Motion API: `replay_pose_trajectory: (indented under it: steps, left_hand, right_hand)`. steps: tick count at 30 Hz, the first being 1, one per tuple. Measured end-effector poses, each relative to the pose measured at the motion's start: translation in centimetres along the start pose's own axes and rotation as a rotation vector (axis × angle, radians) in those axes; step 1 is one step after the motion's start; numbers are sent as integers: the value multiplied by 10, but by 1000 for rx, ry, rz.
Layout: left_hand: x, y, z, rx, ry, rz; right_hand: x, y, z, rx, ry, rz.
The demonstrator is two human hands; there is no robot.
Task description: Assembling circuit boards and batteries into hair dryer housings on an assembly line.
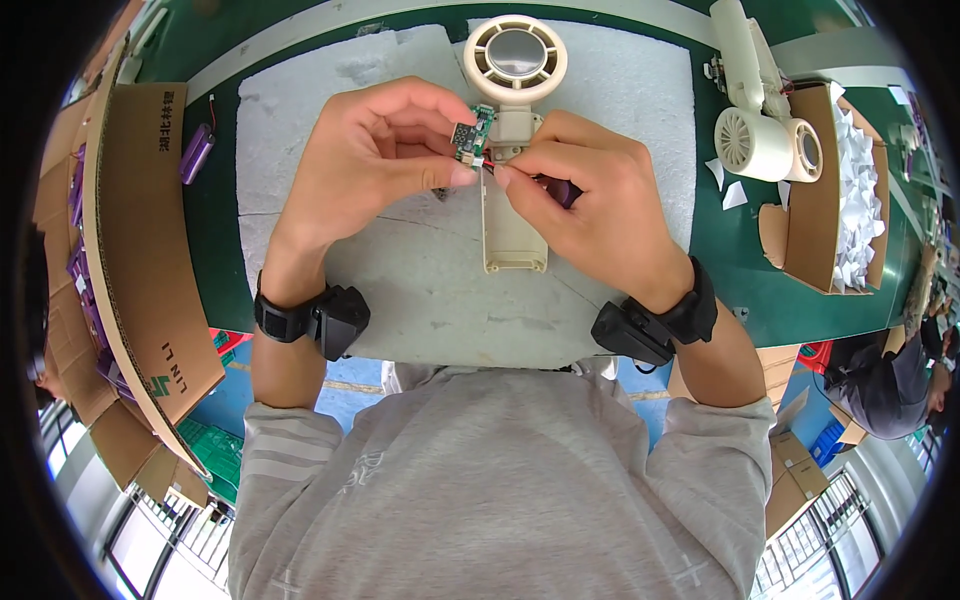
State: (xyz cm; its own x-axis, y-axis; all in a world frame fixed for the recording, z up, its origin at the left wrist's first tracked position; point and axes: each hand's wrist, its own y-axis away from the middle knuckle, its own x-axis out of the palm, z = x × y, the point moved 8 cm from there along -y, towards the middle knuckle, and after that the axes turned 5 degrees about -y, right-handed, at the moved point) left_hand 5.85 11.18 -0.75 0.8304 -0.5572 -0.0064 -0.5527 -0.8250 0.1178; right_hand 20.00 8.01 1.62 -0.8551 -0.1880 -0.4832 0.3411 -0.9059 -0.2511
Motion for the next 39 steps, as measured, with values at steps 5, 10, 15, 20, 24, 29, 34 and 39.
replay_pose_trajectory:
  steps: [5,10,15,20,24,29,34,39]
  left_hand:
    - [2,0,1,-1,-43,-26]
    - [4,-1,-3,168,-94,-90]
    - [8,2,-10,190,-236,-60]
    - [6,2,-7,170,-280,-71]
    - [2,0,-2,207,-257,-107]
    - [1,0,-7,327,-340,-184]
    - [2,2,-10,351,-415,-216]
    - [4,3,-10,342,-404,-199]
  right_hand:
    - [-2,0,3,-21,31,-32]
    - [1,2,5,-118,56,9]
    - [-7,2,0,49,18,-180]
    - [-7,0,6,-73,123,-184]
    - [-7,0,6,-89,163,-204]
    - [-9,1,7,-78,186,-239]
    - [-7,2,4,-60,164,-242]
    - [-8,3,5,-42,173,-245]
